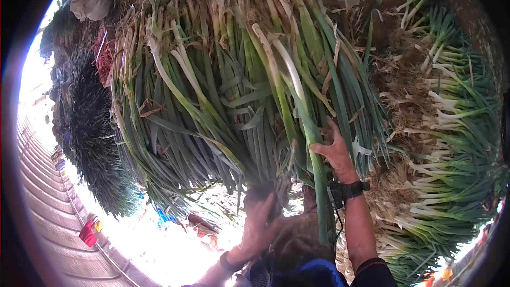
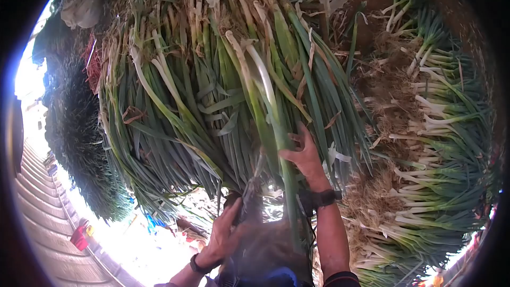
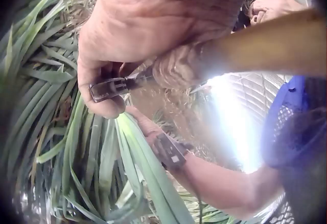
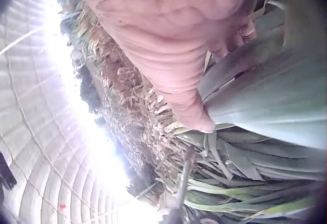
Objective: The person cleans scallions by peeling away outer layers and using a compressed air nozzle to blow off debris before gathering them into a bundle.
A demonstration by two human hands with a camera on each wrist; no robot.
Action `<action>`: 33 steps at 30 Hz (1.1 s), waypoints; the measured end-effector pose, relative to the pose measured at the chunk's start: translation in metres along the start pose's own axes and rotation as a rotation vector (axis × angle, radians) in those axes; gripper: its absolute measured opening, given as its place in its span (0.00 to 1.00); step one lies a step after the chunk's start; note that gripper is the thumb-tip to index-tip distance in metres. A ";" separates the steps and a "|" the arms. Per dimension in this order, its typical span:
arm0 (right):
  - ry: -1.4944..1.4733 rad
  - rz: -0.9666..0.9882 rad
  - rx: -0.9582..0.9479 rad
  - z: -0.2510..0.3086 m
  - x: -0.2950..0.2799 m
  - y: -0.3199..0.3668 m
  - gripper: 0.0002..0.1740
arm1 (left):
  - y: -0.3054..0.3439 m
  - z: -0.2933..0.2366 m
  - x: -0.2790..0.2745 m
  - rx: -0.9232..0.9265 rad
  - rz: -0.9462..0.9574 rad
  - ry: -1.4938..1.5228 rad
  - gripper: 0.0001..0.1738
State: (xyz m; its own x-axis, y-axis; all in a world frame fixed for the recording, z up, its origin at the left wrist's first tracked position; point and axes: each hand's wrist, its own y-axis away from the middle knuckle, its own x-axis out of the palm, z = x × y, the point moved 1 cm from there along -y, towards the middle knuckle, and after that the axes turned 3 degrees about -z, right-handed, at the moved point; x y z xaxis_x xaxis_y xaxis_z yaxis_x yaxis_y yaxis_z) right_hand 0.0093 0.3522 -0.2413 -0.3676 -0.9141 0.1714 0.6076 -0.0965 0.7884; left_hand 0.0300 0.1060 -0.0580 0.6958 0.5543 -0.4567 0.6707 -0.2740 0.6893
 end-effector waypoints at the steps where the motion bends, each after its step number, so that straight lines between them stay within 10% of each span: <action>1: -0.081 0.014 0.006 0.002 0.000 0.002 0.66 | 0.006 0.001 0.005 0.037 0.006 -0.001 0.40; 14: 0.074 -0.029 -0.127 0.004 0.012 0.012 0.72 | -0.048 -0.019 0.011 0.056 -0.074 0.079 0.38; 23: 0.518 -0.131 -0.213 0.008 0.026 0.012 0.68 | -0.217 -0.011 -0.007 0.164 -0.330 -0.023 0.28; 26: 0.677 -0.188 -0.367 0.016 0.032 0.013 0.64 | -0.265 -0.032 -0.036 0.064 -0.217 -0.040 0.31; 33: 0.505 0.041 -0.047 0.008 0.034 -0.001 0.31 | -0.251 -0.026 -0.055 -0.031 -0.156 0.226 0.29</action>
State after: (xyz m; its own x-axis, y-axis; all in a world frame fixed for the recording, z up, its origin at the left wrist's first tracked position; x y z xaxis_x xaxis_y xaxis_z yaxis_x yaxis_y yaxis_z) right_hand -0.0093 0.3249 -0.2311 0.0366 -0.9927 -0.1146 0.6501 -0.0634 0.7572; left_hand -0.1832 0.1647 -0.1909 0.5077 0.7499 -0.4242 0.7547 -0.1496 0.6388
